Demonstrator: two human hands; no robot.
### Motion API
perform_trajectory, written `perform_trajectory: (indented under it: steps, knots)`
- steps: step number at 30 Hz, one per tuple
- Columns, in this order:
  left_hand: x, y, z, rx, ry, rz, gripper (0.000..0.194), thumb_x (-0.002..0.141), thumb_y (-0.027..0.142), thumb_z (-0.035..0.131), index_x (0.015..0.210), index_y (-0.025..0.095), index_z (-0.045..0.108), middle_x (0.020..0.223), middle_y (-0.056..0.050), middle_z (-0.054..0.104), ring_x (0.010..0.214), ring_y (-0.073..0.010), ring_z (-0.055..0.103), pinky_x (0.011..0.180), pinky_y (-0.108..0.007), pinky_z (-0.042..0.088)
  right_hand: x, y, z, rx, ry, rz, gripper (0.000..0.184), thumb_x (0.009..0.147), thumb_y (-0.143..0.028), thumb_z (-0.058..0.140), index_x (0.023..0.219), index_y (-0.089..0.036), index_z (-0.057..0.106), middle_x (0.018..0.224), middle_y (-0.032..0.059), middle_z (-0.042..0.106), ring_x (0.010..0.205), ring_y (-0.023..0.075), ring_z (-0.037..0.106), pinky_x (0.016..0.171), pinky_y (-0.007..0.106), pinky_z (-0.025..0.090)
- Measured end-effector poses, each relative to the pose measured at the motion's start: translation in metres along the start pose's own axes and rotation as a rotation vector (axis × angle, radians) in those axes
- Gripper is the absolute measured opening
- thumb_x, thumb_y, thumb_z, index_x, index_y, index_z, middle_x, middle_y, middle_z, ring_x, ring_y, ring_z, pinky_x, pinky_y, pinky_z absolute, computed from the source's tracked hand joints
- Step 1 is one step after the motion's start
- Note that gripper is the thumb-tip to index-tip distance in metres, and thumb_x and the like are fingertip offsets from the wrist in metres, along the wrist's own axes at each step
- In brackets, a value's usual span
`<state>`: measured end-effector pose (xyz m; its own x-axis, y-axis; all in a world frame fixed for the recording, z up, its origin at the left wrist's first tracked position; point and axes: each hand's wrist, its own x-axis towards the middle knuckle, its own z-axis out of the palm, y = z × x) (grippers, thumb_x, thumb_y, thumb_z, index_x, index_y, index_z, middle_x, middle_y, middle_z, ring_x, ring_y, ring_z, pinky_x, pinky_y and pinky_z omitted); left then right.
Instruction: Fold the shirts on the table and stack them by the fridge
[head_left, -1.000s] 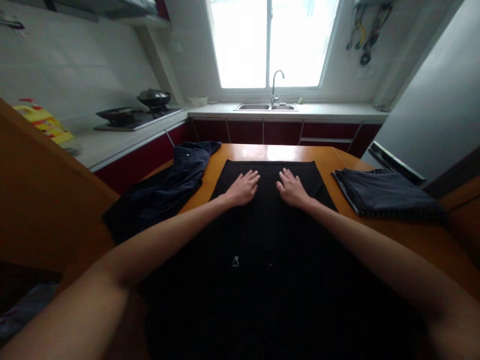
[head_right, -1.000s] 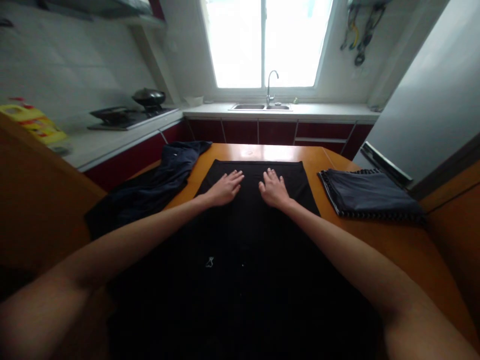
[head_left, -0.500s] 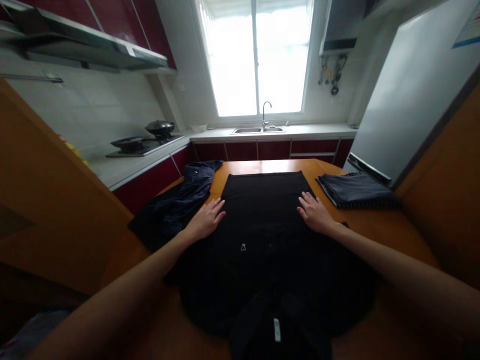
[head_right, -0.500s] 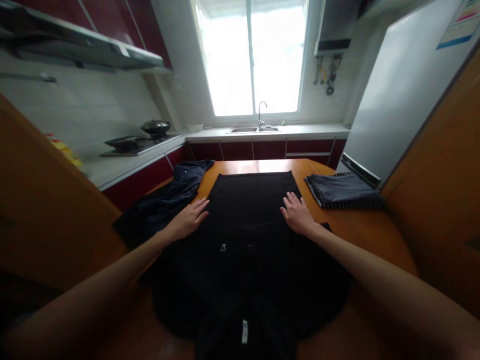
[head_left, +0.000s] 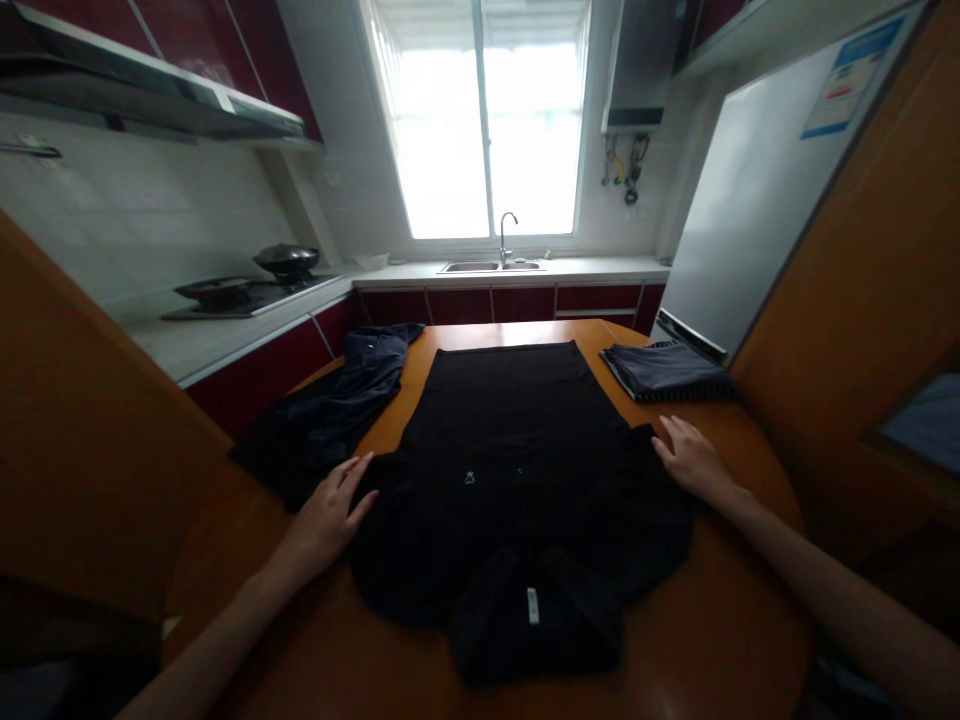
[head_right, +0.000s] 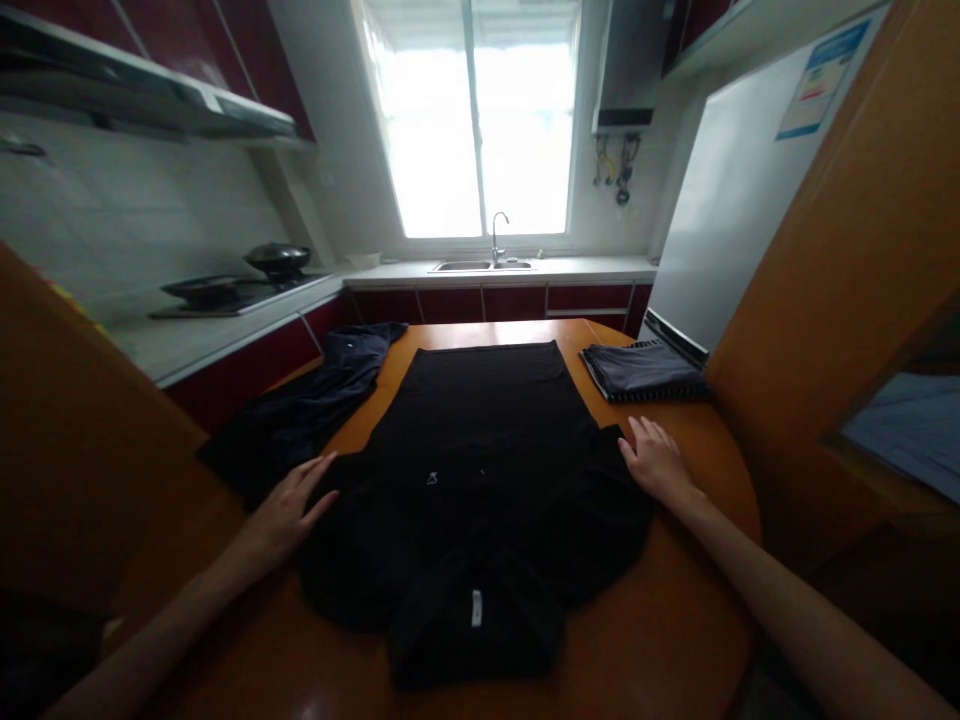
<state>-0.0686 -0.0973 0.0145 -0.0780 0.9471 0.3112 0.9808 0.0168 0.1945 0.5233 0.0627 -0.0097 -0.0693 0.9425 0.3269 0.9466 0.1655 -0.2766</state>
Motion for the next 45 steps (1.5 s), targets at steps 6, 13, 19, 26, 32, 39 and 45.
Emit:
perform_trajectory:
  steps: [6,13,19,26,32,39,45]
  knots:
    - [-0.023,0.028,-0.025,0.013,0.043,0.029,0.060,0.090,0.052,0.042,0.145,0.030,0.053,0.155,-0.008,0.042,0.140,-0.0337,0.044,0.118,-0.049,0.037,-0.039,-0.032,-0.033,0.147,0.073,-0.226,0.052,0.092,-0.049,0.044,0.140,-0.034,0.058,0.140,0.0114,0.058,0.134,0.0378,0.048,0.113,0.059,0.039]
    - [-0.068,0.082,-0.069,-0.133,-0.427,0.466,0.055,0.090,0.050,0.061,0.144,0.050,0.049,0.153,0.006,0.046,0.148,-0.0264,0.034,0.125,-0.051,0.025,-0.116,-0.063,-0.073,0.331,-0.397,-0.709,0.052,0.084,-0.048,0.071,0.135,-0.045,0.061,0.151,0.0015,0.051,0.143,0.0328,0.039,0.113,0.057,0.042]
    - [-0.084,0.136,-0.053,-0.195,-0.237,0.870,0.057,0.095,0.024,0.062,0.150,0.025,0.047,0.138,-0.009,0.063,0.132,-0.0257,0.056,0.110,-0.044,0.050,-0.142,-0.103,-0.069,0.348,-0.293,-0.991,0.044,0.089,-0.024,0.067,0.132,-0.027,0.063,0.133,0.0096,0.064,0.127,0.0284,0.055,0.109,0.052,0.046]
    - [-0.091,0.146,-0.038,-0.241,-0.017,1.019,0.033,0.098,0.011,0.053,0.129,0.017,0.059,0.112,-0.010,0.075,0.102,-0.0216,0.073,0.085,-0.034,0.064,-0.148,-0.119,-0.072,0.431,-0.122,-1.145,0.029,0.093,-0.004,0.049,0.115,-0.015,0.065,0.099,0.0100,0.071,0.096,0.0212,0.066,0.087,0.038,0.056]
    - [-0.085,0.146,-0.057,-0.322,-0.154,0.978,0.030,0.098,0.026,0.057,0.127,0.021,0.062,0.114,-0.009,0.075,0.103,-0.0219,0.071,0.087,-0.034,0.062,-0.143,-0.119,-0.094,0.466,-0.428,-1.025,0.017,0.092,-0.028,0.064,0.106,-0.020,0.069,0.099,0.0090,0.069,0.094,0.0228,0.065,0.086,0.039,0.054]
    - [-0.030,0.118,-0.039,-0.030,-0.182,0.392,0.042,0.104,0.034,0.044,0.143,0.022,0.053,0.151,-0.008,0.051,0.144,-0.0261,0.042,0.119,-0.052,0.032,-0.084,-0.171,-0.071,0.475,-0.251,-0.831,0.027,0.100,-0.027,0.052,0.120,-0.022,0.068,0.123,0.0117,0.068,0.115,0.0250,0.062,0.099,0.044,0.052]
    - [-0.009,0.096,-0.034,0.176,-0.496,0.188,0.063,0.100,0.053,0.045,0.155,0.023,0.038,0.164,-0.009,0.028,0.151,-0.0365,0.024,0.118,-0.058,0.025,-0.070,-0.217,-0.014,0.310,-0.349,-0.810,0.056,0.099,-0.038,0.050,0.151,-0.019,0.045,0.160,0.0123,0.037,0.150,0.0303,0.028,0.119,0.056,0.029]
